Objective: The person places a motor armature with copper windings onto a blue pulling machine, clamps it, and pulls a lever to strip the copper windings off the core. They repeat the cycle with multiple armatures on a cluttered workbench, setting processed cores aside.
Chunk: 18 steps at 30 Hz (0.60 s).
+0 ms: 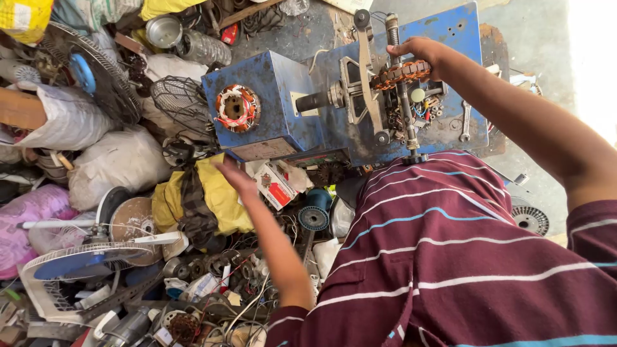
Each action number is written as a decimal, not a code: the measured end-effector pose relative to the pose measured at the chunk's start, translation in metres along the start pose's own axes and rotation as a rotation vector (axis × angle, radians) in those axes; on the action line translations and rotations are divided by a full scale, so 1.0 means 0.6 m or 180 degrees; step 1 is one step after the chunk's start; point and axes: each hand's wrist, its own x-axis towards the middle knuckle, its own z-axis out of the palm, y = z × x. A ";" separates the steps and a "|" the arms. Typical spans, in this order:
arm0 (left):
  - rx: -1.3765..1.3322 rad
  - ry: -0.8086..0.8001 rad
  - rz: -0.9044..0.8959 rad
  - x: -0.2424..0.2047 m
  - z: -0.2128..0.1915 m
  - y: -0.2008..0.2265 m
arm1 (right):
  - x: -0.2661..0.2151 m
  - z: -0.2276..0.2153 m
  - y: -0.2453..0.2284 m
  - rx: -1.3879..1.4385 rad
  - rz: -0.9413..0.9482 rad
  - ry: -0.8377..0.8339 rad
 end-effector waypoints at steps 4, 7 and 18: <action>-0.0063 -0.1281 -0.0500 0.051 0.057 0.060 | 0.007 -0.007 0.008 0.0067 0.0004 -0.0104; 0.0013 -0.1311 -0.0599 0.064 0.078 0.065 | -0.004 -0.006 0.009 0.0193 -0.0120 -0.0037; -0.0160 -0.1110 -0.0366 0.062 0.087 0.054 | -0.009 0.000 0.001 0.0283 0.0025 0.0003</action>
